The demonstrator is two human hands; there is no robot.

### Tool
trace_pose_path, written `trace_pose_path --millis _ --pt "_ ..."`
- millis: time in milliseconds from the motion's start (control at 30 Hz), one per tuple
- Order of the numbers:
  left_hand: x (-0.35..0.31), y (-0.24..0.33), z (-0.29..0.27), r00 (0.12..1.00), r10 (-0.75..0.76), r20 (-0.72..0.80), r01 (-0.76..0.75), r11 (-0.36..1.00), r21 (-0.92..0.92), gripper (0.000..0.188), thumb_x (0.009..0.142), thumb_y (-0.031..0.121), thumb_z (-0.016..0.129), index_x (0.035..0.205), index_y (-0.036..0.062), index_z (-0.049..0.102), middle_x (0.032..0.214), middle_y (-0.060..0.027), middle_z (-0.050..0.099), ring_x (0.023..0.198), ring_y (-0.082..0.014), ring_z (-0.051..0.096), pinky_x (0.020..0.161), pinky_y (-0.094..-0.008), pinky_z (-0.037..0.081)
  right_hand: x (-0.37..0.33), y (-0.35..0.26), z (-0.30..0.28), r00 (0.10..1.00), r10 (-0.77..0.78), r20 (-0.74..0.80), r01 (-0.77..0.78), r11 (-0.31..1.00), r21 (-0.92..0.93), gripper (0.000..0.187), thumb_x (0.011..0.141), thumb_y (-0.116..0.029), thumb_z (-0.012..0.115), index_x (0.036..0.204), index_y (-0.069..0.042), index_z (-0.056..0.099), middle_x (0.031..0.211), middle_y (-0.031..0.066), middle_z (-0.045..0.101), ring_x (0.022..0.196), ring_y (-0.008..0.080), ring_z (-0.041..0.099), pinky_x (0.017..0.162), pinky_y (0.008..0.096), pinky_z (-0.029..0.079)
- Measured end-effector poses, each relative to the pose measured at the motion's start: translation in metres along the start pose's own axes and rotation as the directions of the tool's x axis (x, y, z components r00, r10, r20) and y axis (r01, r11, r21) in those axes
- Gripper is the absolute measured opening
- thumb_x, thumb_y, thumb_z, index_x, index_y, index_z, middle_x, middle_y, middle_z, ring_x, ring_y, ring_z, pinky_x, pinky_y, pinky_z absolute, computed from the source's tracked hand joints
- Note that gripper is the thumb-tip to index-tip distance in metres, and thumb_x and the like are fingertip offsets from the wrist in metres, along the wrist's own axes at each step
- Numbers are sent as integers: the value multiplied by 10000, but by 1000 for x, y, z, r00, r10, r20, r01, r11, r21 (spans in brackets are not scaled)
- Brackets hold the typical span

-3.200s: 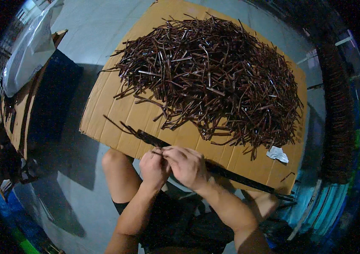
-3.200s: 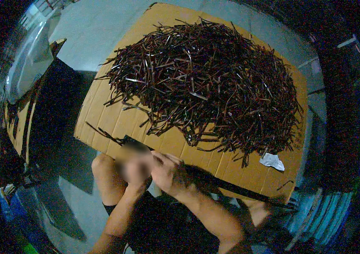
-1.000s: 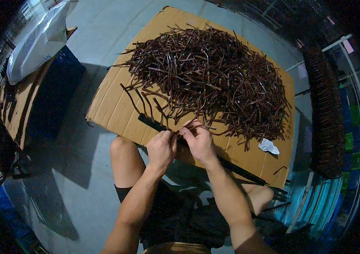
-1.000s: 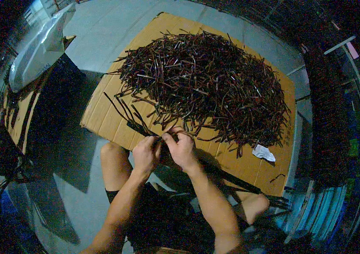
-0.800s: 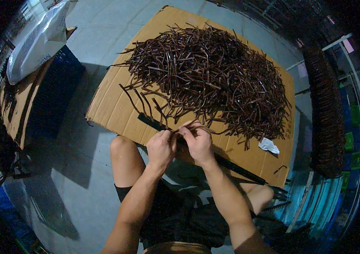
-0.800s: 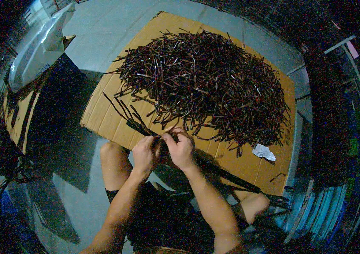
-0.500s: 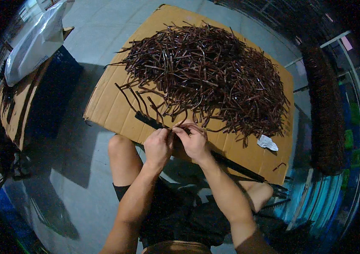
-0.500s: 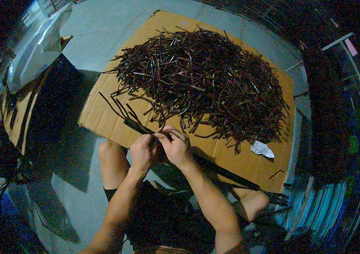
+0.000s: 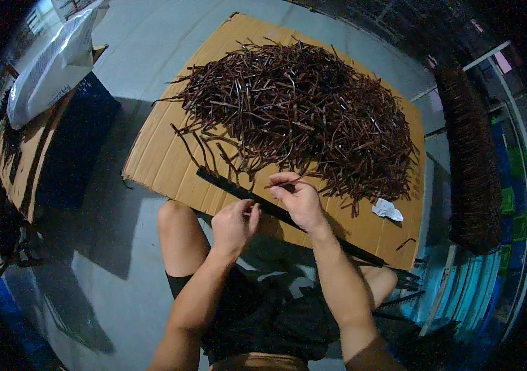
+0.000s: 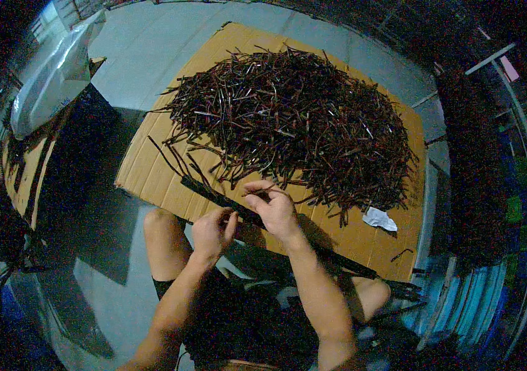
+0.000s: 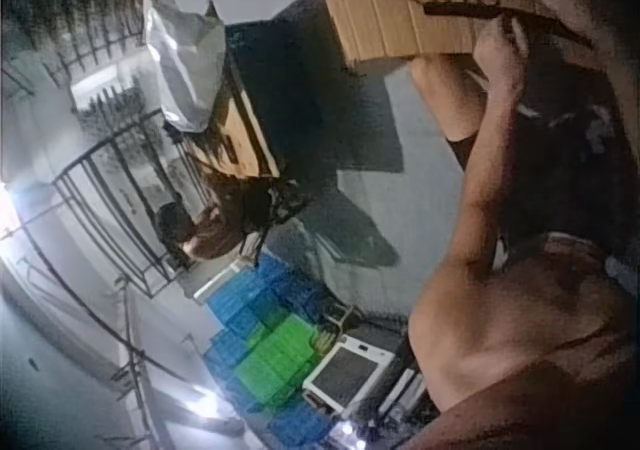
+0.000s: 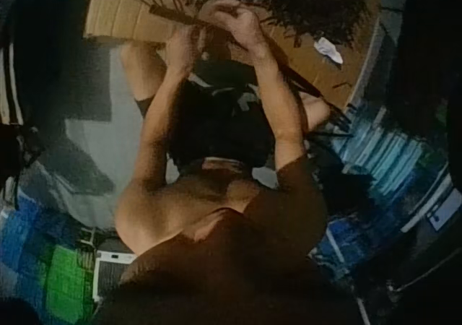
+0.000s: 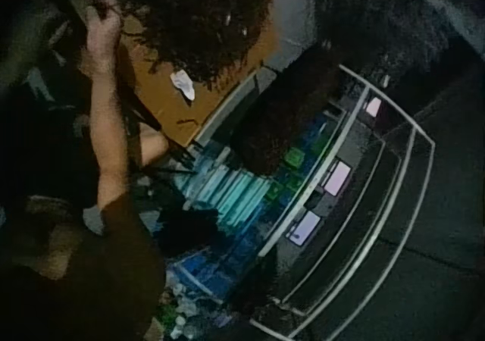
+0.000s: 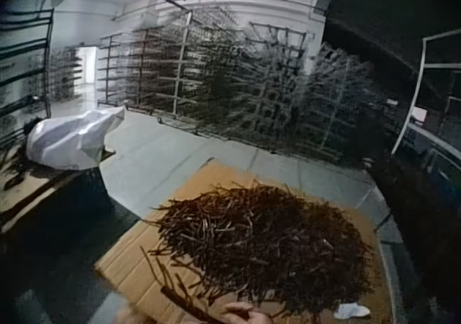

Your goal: The person sits on the floor and repeatedly picks up thin dark sticks from a pile on a cardboard sheet, then inserts them one by one into a vertical rack structure. The person continues this repetitive insertion process throughout the clip.

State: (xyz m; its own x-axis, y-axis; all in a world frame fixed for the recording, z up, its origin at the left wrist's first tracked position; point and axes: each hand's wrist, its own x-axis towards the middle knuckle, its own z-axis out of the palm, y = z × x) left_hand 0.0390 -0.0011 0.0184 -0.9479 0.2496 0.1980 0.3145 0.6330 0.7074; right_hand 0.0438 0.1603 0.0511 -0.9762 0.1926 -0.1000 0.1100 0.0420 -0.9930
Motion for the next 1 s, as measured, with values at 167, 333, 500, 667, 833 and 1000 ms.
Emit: trace_pose_path --millis 167,333,500,667,833,1000 --pt "7 1 12 995 98 -12 -98 995 -15 158 787 181 647 882 55 635 715 -123 623 652 -294 611 568 -363 485 -9 15 6 991 7 -132 -6 1000 3 139 855 -51 614 981 -2 580 884 53 640 787 111 600 725 238 487" --pt "8 2 12 992 128 -2 -128 991 -35 135 710 113 629 783 40 542 701 -137 569 671 -339 574 576 -408 457 -11 33 14 986 -94 -136 86 994 -63 142 815 -50 657 930 -5 588 819 53 660 763 116 625 699 251 491" --pt "8 -1 13 994 113 7 -112 993 -47 157 668 88 627 774 41 521 711 -144 554 684 -353 565 586 -414 453 -12 20 20 972 -220 -83 186 935 -302 133 800 -49 650 914 -9 592 804 102 666 747 175 654 684 274 502" --pt "10 -2 18 981 181 -68 -185 981 -55 119 787 135 608 730 51 544 651 -123 554 606 -315 558 545 -403 446 -12 21 18 973 -206 -105 156 920 -359 140 810 -83 637 925 -25 580 811 133 659 767 264 663 668 314 506" --pt "9 0 21 987 143 -71 -149 986 -79 121 788 149 608 745 56 544 671 -112 559 627 -307 559 564 -397 444 -16 23 28 947 -253 -201 167 916 -366 134 811 -89 632 912 -29 568 817 148 645 751 309 648 637 333 498" --pt "5 -8 24 992 113 -51 -116 991 -60 127 770 140 614 737 50 531 679 -121 563 635 -314 561 562 -406 444 -15 7 24 932 -360 48 316 739 -595 126 810 -124 610 884 -30 570 792 160 618 778 346 598 659 386 476"
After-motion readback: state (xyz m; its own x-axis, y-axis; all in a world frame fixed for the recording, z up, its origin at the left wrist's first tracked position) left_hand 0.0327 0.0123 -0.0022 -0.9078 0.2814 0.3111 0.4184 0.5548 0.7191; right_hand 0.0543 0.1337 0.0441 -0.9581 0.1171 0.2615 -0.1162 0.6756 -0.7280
